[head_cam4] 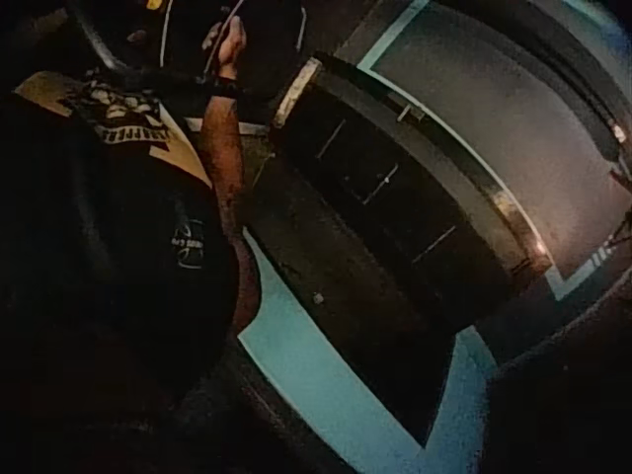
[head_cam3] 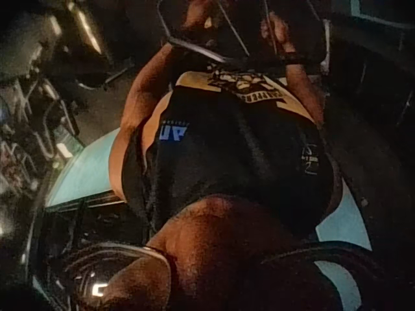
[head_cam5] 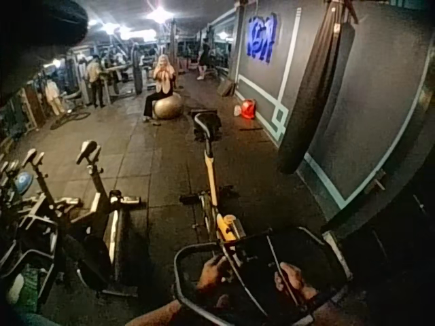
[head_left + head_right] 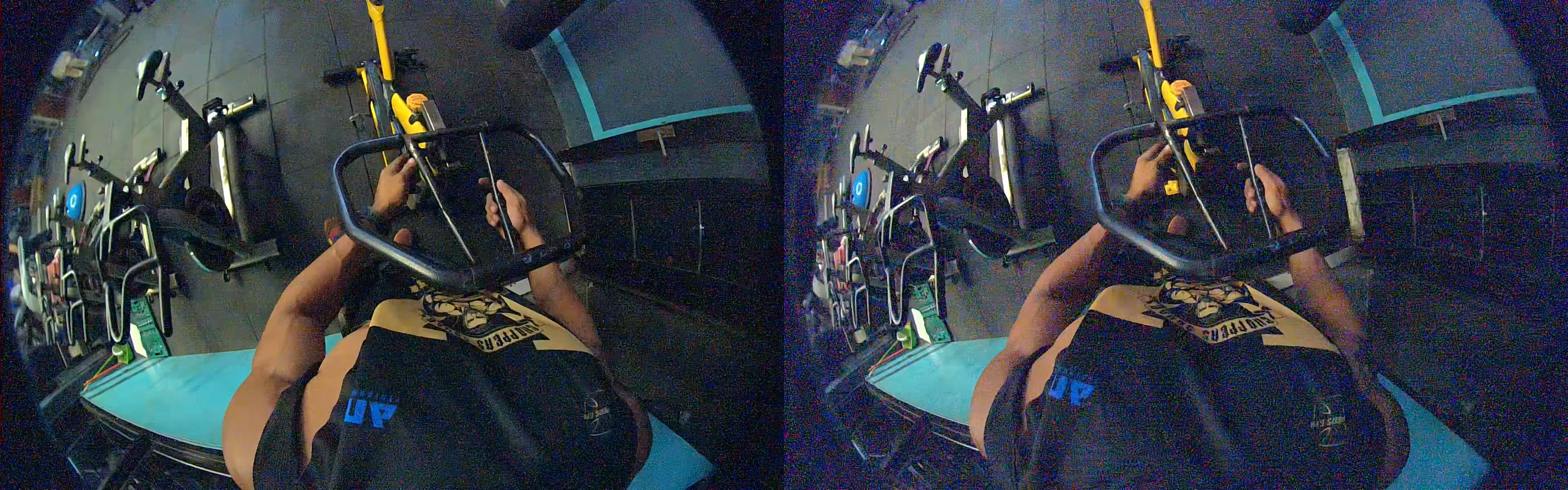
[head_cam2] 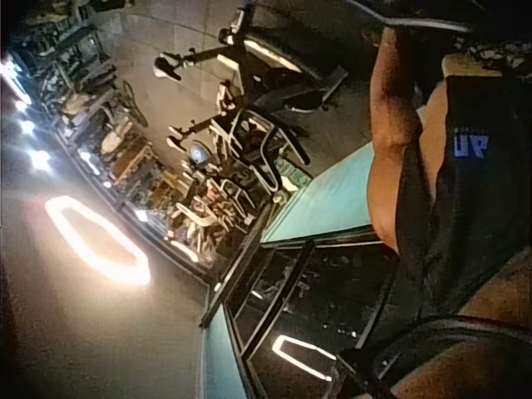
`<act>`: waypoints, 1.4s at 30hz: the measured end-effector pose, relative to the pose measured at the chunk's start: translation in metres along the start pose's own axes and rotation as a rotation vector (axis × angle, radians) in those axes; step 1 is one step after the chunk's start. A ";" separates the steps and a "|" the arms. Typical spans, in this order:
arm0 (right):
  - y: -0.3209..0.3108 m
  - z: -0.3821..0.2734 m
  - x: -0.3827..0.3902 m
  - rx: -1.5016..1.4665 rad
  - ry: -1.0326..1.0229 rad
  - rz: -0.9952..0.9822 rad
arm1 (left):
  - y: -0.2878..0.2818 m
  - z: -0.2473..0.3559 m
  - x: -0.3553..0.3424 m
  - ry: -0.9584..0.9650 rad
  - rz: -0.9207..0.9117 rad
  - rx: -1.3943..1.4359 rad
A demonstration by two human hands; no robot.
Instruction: Replacing or repairing the handlebar assembly on a stationary exercise bike.
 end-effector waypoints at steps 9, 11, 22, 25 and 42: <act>-0.011 0.006 -0.005 -0.025 0.020 -0.066 | 0.032 -0.001 0.002 -0.204 -0.110 0.558; -0.008 0.006 -0.004 -0.056 0.020 -0.077 | 0.027 -0.006 -0.004 -0.198 -0.117 0.439; 0.001 0.001 0.003 0.003 -0.030 -0.040 | 0.020 -0.010 -0.024 -0.193 -0.060 0.514; -0.002 0.002 0.002 0.060 -0.036 -0.038 | 0.022 0.003 -0.024 -0.178 -0.116 0.501; -0.007 0.003 -0.004 0.059 -0.016 -0.086 | 0.011 0.017 -0.016 0.093 0.223 -0.233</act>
Point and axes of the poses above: each hand's wrist, its own x-axis away from the middle knuckle, its own y-axis out of the palm, z = x × y, the point moved 6 cm from there along -x, towards the middle knuckle, and after that the axes turned 15 degrees about -x, right-handed, at the moved point
